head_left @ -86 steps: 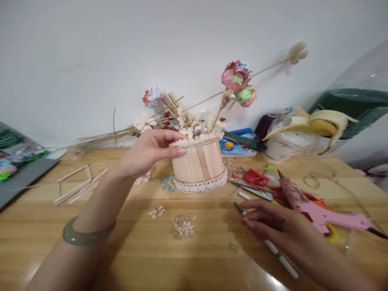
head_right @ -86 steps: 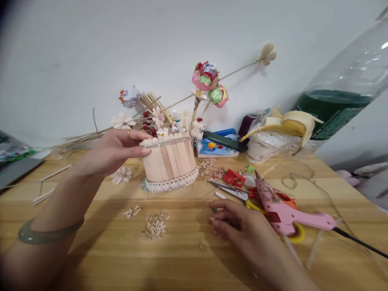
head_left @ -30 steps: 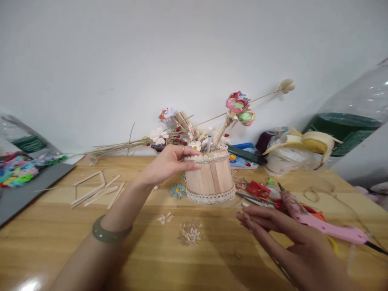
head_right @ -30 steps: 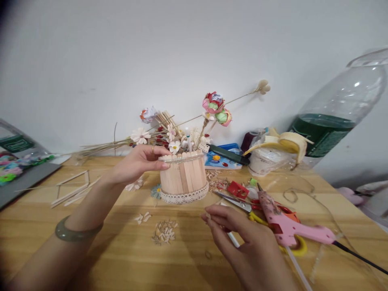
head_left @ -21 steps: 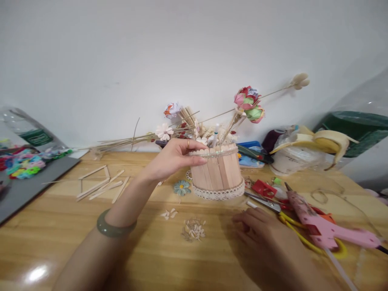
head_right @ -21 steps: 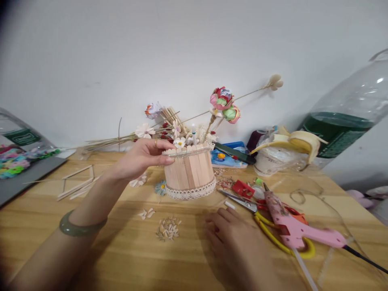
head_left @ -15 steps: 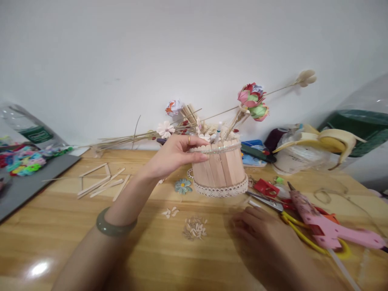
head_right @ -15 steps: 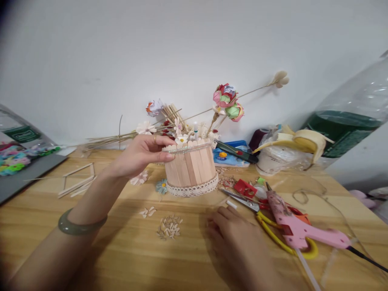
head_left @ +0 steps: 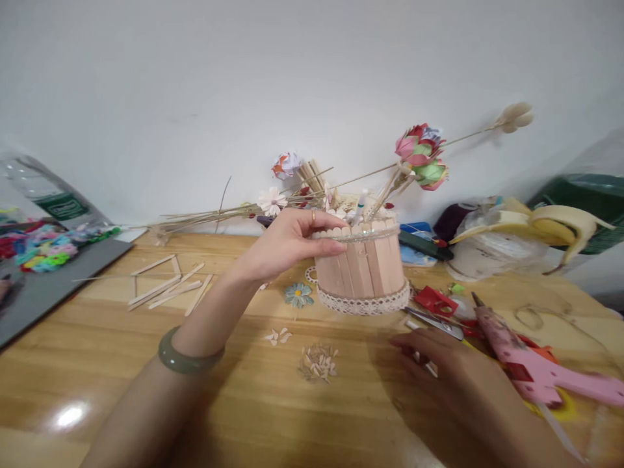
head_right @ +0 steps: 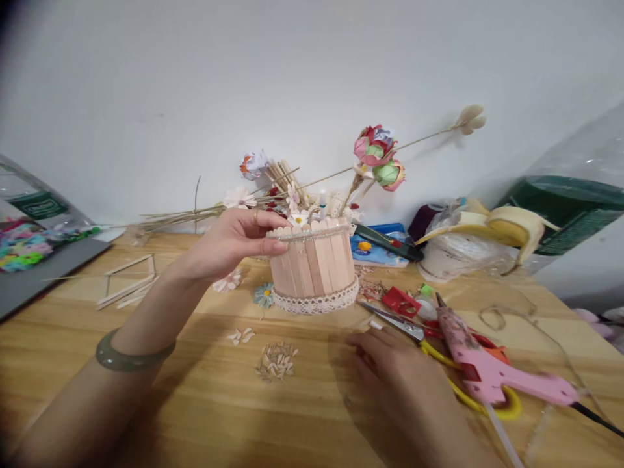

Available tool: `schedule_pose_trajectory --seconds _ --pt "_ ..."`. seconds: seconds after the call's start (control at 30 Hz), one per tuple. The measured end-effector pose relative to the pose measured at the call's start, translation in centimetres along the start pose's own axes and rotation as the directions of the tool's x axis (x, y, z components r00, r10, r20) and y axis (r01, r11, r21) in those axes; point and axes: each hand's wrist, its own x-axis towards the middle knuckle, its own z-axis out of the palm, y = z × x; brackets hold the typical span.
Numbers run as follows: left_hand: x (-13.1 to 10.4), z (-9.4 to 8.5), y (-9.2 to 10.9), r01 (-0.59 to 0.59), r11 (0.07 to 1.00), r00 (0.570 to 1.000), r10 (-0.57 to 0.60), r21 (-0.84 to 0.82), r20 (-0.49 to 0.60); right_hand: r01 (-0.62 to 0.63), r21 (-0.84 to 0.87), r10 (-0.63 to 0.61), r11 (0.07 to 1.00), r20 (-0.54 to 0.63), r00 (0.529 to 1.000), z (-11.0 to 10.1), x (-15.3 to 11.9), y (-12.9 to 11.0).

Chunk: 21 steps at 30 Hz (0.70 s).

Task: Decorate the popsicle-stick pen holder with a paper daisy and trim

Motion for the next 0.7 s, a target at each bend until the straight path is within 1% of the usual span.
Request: schedule_pose_trajectory --seconds 0.17,0.27,0.33,0.43,0.57,0.6,0.7 --pt "0.0 0.0 0.1 -0.006 1.000 1.000 0.006 -0.014 0.006 0.051 -0.058 -0.056 0.997 -0.073 0.996 -1.2 1.4 2.1" --pt "0.0 0.0 0.1 -0.017 1.000 1.000 0.017 -0.026 0.000 0.092 -0.076 -0.096 0.993 -0.047 0.994 -1.3 1.7 2.4" --pt "0.1 0.0 0.0 -0.033 0.999 0.999 0.034 -0.027 0.003 0.152 -0.063 -0.152 0.986 0.004 0.988 -1.0 1.7 1.8" --pt "0.2 0.0 0.0 -0.059 0.998 0.998 0.060 -0.018 0.014 0.261 0.002 -0.260 0.965 0.115 0.959 -0.3 1.7 -0.5" --pt "0.2 0.2 0.0 -0.056 0.998 0.998 0.056 -0.007 0.005 0.354 0.085 -0.364 0.932 0.211 0.907 0.9 2.5 -5.1" --pt "0.2 0.2 0.0 -0.051 0.999 0.999 0.051 -0.007 -0.001 0.356 0.088 -0.367 0.930 0.222 0.903 1.4 2.9 -6.2" --pt "0.1 0.3 0.1 -0.049 0.999 0.999 0.049 -0.014 -0.008 0.277 0.030 -0.275 0.960 0.250 0.928 2.7 4.5 -8.8"
